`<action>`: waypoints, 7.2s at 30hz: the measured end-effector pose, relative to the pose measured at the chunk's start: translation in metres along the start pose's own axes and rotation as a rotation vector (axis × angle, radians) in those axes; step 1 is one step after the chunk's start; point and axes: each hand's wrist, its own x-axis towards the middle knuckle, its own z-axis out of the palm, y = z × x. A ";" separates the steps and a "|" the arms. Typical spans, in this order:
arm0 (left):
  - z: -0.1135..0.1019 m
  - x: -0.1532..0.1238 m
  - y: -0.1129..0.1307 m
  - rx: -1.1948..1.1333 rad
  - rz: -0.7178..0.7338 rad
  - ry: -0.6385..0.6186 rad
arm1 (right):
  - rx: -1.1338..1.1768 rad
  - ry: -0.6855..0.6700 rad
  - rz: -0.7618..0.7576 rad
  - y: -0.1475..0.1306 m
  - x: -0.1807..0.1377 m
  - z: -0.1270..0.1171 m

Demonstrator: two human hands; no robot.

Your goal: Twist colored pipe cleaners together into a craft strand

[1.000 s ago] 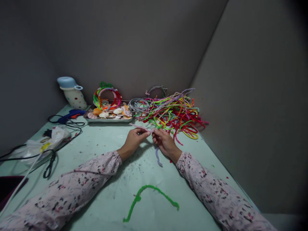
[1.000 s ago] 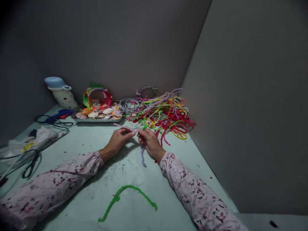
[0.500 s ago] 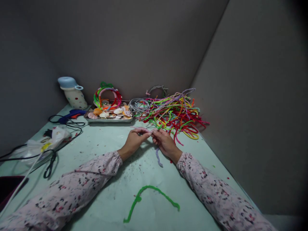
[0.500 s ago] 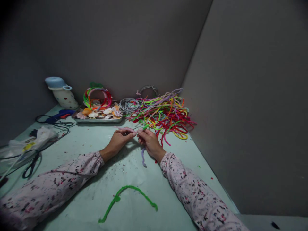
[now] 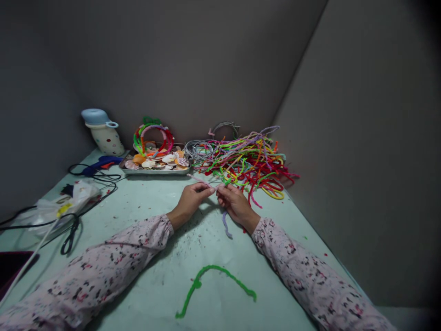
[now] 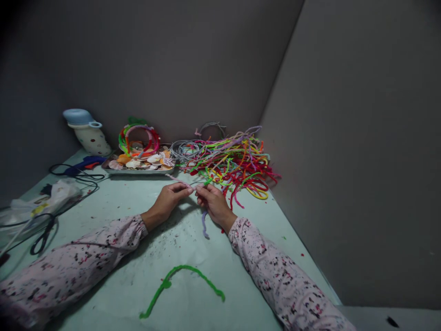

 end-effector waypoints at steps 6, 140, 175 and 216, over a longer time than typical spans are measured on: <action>0.000 0.001 -0.002 0.038 0.006 0.031 | -0.004 0.000 0.002 -0.001 0.000 0.001; 0.004 -0.005 0.005 0.276 0.199 0.137 | 0.070 0.032 0.023 -0.001 0.003 -0.001; 0.003 -0.008 0.008 0.433 0.416 0.097 | 0.082 0.005 0.005 -0.003 0.003 -0.002; 0.003 -0.009 0.012 0.555 0.409 0.055 | 0.097 -0.009 0.000 -0.003 0.003 -0.002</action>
